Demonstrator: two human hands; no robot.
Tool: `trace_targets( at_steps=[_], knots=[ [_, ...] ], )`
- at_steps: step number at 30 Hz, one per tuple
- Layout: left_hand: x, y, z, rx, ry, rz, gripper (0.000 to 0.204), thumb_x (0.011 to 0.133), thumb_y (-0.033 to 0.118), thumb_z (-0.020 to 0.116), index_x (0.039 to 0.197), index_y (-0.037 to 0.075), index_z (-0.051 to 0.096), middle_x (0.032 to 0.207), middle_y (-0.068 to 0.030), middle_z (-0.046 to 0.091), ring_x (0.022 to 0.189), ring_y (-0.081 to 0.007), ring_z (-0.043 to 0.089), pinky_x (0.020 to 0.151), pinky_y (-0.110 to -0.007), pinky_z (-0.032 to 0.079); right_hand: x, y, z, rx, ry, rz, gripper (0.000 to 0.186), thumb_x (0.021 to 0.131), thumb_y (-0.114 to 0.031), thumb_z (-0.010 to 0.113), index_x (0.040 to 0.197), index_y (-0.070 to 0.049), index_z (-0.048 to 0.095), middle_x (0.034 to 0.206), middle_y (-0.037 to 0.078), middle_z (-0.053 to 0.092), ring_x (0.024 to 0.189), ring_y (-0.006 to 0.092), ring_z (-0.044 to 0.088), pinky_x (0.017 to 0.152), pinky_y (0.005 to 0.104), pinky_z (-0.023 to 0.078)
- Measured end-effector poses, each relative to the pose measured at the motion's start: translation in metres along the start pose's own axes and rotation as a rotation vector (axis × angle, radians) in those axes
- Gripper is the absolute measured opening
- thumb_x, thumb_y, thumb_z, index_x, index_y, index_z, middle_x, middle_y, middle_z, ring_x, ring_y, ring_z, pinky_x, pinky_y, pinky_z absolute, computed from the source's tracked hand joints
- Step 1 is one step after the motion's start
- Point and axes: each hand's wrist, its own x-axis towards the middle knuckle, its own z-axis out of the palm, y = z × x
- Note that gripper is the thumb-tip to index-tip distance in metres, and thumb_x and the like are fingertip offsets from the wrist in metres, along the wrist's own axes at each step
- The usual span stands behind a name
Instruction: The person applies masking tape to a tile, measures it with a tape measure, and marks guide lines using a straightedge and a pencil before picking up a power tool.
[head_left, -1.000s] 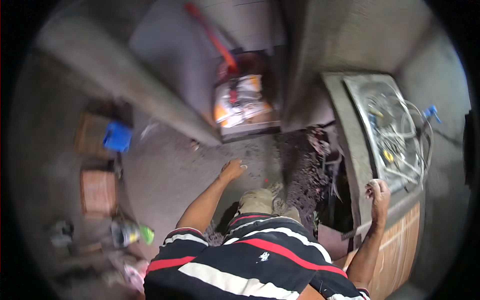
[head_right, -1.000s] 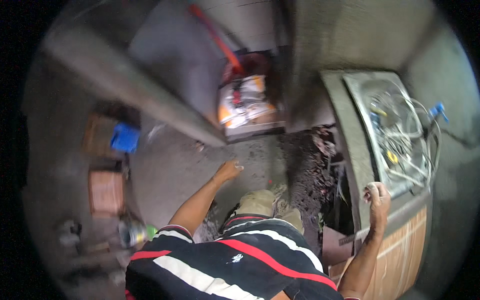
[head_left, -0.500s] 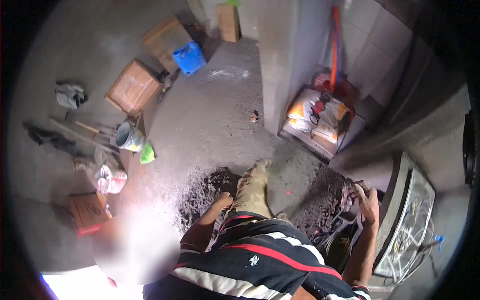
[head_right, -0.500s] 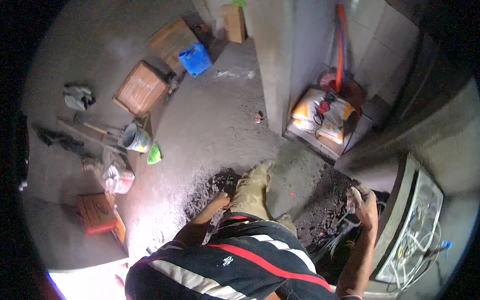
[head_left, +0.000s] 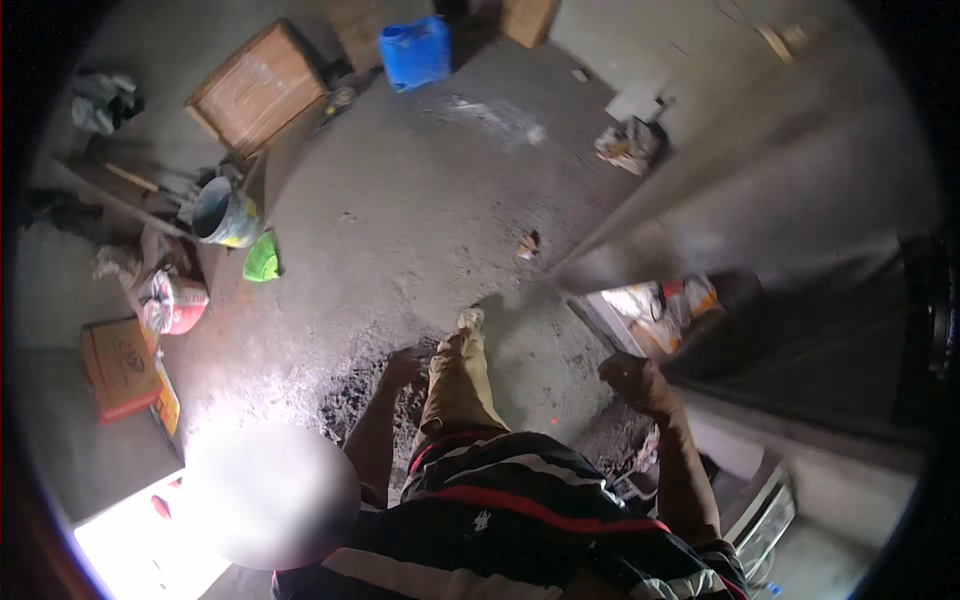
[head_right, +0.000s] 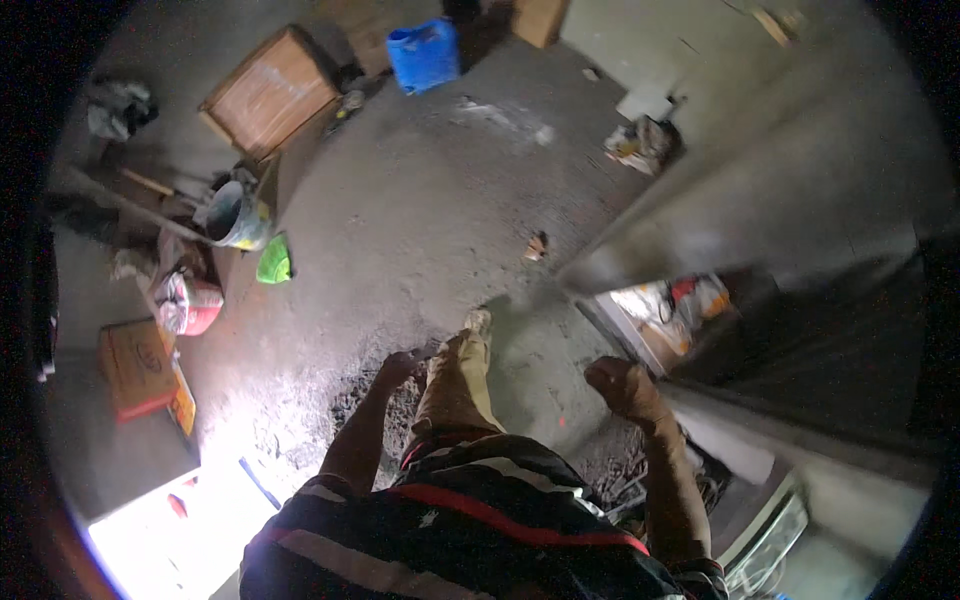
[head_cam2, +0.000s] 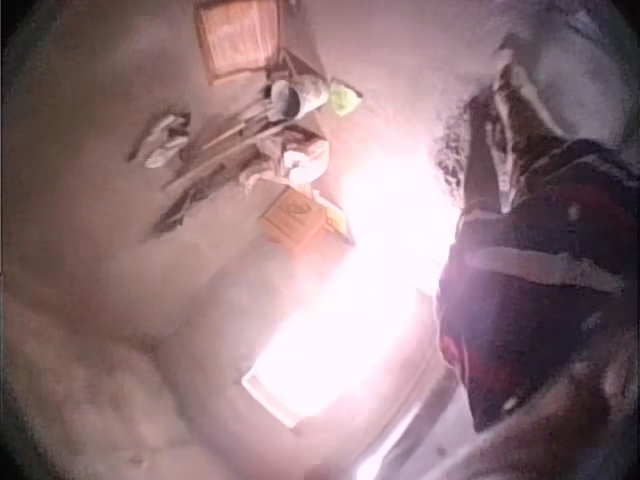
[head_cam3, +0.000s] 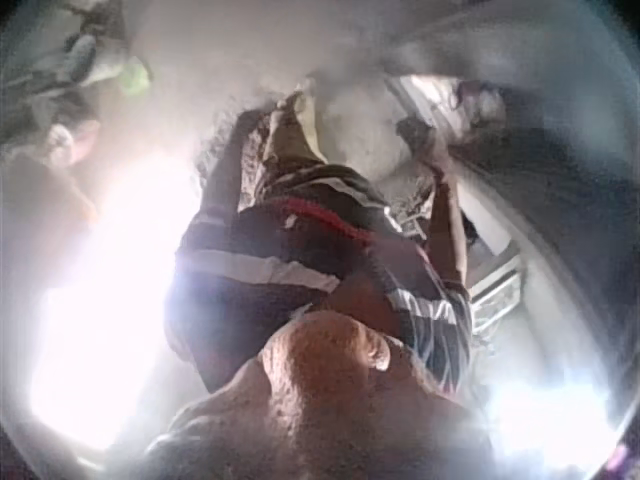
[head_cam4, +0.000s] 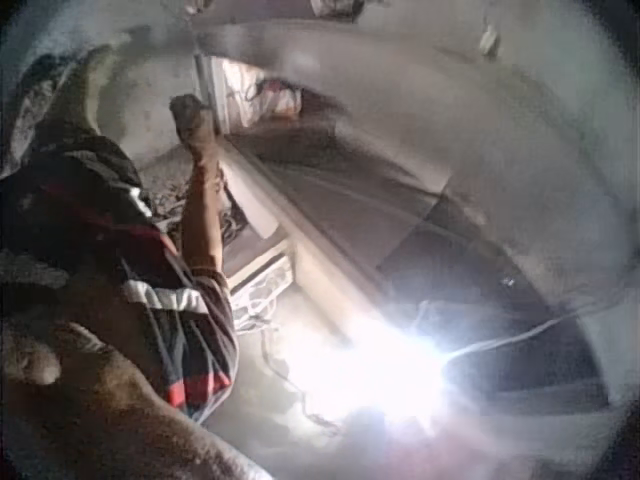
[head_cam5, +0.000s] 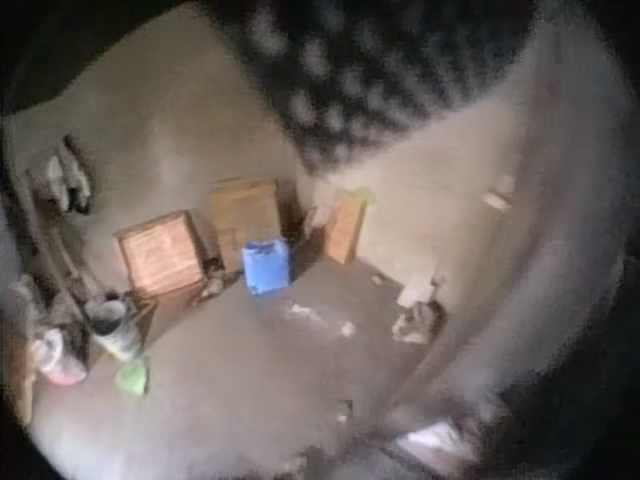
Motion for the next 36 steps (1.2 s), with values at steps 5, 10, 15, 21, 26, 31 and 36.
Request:
trace_targets(
  at_steps=[5,10,15,21,26,31,36],
  knots=[
    [-0.002,-0.068,-0.119,-0.851,0.137,-0.998,0.042,0.088,0.037,0.08,0.107,0.001,0.071,0.102,-0.0216,0.076,0.092,-0.0322,0.076,0.081,-0.047,0.06,0.151,-0.101,0.032,-0.44,-0.149,-0.038,0.022,0.102,-0.024,0.067,0.1,-0.002,0.072,0.095,0.018,0.077,0.09,0.0356,0.076,0.079,0.0428,0.059],
    [-0.057,-0.112,-0.202,-1.32,0.63,-1.24,0.033,0.092,0.035,0.077,0.1,0.003,0.072,0.083,-0.0086,0.069,0.067,-0.0185,0.062,0.057,-0.039,0.052,0.282,-0.105,0.041,-0.447,-0.295,-0.205,0.03,0.105,-0.031,0.062,0.104,-0.003,0.072,0.088,0.018,0.074,0.082,0.0312,0.074,0.077,0.0455,0.056],
    [-0.1,-0.128,-0.198,-1.446,0.593,-1.467,0.029,0.096,0.035,0.072,0.105,0.008,0.071,0.085,-0.002,0.068,0.067,-0.0154,0.061,0.054,-0.033,0.048,0.43,-0.165,0.079,-0.289,-0.503,-0.033,0.026,0.106,-0.023,0.061,0.109,0.001,0.071,0.088,0.012,0.074,0.077,0.0168,0.07,0.072,0.0356,0.055],
    [-0.033,-0.183,-0.233,-1.722,0.751,-1.391,0.023,0.098,0.028,0.069,0.113,0.01,0.07,0.092,-0.0022,0.072,0.071,-0.0148,0.066,0.057,-0.03,0.051,0.613,-0.218,0.132,-0.382,-0.612,-0.046,0.029,0.106,-0.025,0.062,0.116,0.0,0.07,0.084,0.01,0.072,0.074,0.0164,0.068,0.072,0.0362,0.055],
    [0.048,-0.331,-0.298,-1.707,0.758,-1.291,0.029,0.097,0.027,0.074,0.12,0.01,0.07,0.097,-0.004,0.074,0.074,-0.0149,0.069,0.059,-0.03,0.052,0.782,-0.223,0.166,-0.454,-0.678,-0.196,0.034,0.106,-0.031,0.061,0.115,0.0,0.071,0.087,0.013,0.072,0.077,0.0177,0.069,0.07,0.0368,0.055],
    [0.117,-0.506,-0.365,-1.593,0.842,-1.185,0.026,0.098,0.022,0.073,0.12,0.01,0.069,0.097,-0.0024,0.074,0.072,-0.0118,0.067,0.055,-0.026,0.048,0.93,-0.249,0.183,-0.503,-0.625,-0.005,0.035,0.105,-0.032,0.062,0.114,0.001,0.071,0.092,0.014,0.073,0.085,0.0197,0.07,0.076,0.0383,0.055],
    [0.172,-0.642,-0.439,-1.628,0.823,-1.192,0.03,0.099,0.022,0.067,0.127,0.012,0.066,0.104,-0.0046,0.075,0.079,-0.0144,0.071,0.061,-0.028,0.054,1.052,-0.303,0.171,-0.578,-0.587,-0.022,0.038,0.107,-0.035,0.058,0.116,0.0,0.071,0.093,0.013,0.074,0.078,0.015,0.067,0.071,0.037,0.055]
  ],
)
